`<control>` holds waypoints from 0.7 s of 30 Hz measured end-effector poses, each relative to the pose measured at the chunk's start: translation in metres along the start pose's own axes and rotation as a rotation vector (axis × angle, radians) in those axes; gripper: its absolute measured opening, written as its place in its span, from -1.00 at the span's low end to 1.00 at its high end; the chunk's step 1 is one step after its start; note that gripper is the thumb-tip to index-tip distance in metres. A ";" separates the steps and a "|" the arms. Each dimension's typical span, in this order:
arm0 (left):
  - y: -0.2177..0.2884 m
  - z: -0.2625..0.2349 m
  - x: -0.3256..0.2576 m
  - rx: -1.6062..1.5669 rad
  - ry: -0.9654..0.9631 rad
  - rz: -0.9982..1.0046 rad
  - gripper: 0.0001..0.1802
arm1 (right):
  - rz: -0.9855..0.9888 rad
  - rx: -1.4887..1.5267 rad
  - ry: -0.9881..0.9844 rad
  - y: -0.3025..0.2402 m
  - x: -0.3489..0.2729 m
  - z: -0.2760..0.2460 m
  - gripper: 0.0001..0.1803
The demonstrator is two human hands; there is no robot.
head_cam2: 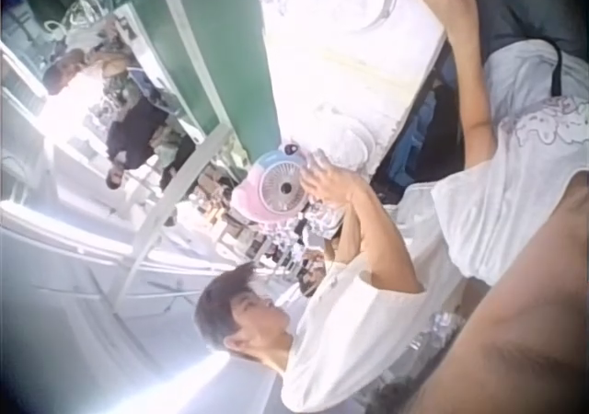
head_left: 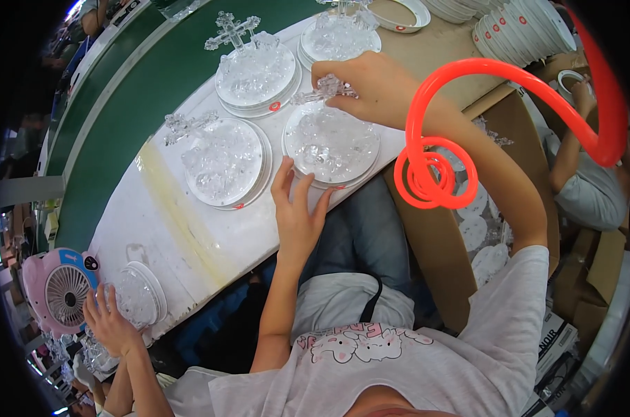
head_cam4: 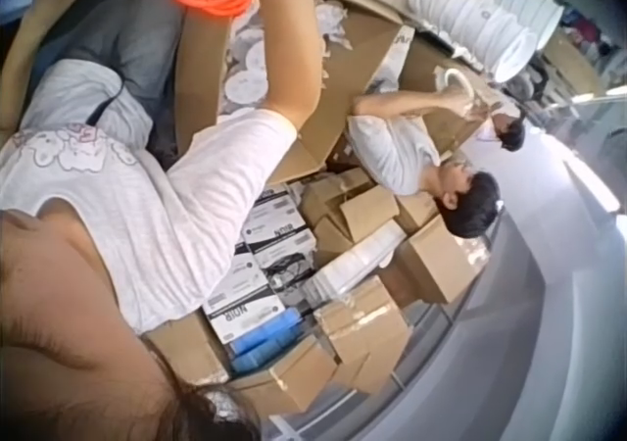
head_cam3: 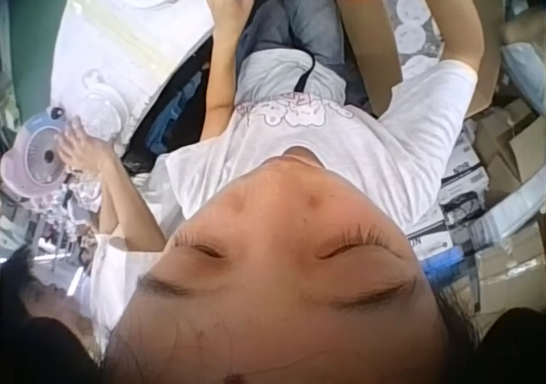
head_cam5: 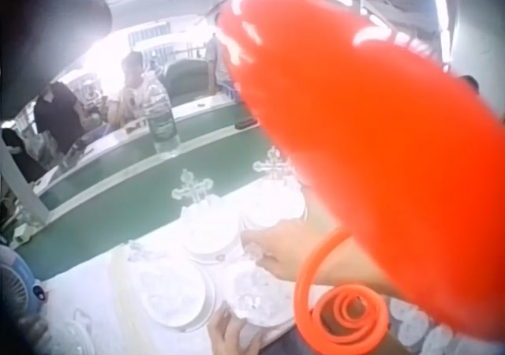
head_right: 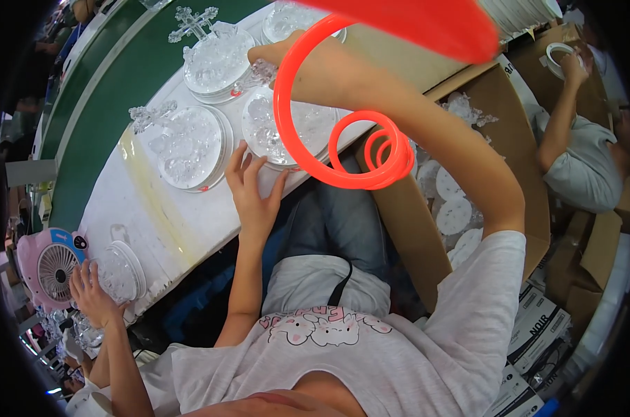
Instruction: Using an air blow gun to clean transparent plastic components and assembling them onto bases on a production line.
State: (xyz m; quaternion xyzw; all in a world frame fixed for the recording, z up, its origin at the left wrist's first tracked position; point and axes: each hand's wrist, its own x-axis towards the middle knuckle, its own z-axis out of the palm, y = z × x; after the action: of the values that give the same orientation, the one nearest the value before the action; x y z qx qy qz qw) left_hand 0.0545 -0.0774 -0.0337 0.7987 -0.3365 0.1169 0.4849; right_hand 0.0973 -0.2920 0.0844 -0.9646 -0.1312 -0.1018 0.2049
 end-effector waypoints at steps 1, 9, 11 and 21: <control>0.000 -0.001 0.000 -0.003 -0.001 -0.001 -0.40 | 0.002 -0.001 -0.001 -0.001 -0.001 0.000 -0.72; 0.004 0.000 -0.001 0.201 0.021 0.194 -0.70 | 0.043 -0.056 -0.019 -0.004 -0.003 0.002 -0.70; 0.002 0.001 -0.002 0.241 0.005 0.216 -0.70 | 0.023 -0.081 -0.019 -0.004 -0.002 0.001 -0.69; -0.001 0.003 -0.001 0.380 -0.057 0.360 -0.74 | 0.134 0.104 0.025 0.030 -0.013 0.035 -0.68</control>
State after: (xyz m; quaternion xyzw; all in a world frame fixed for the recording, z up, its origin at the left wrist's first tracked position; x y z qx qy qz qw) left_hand 0.0541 -0.0791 -0.0362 0.8058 -0.4588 0.2396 0.2879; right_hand 0.0985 -0.3063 0.0393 -0.9579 -0.0690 -0.0927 0.2628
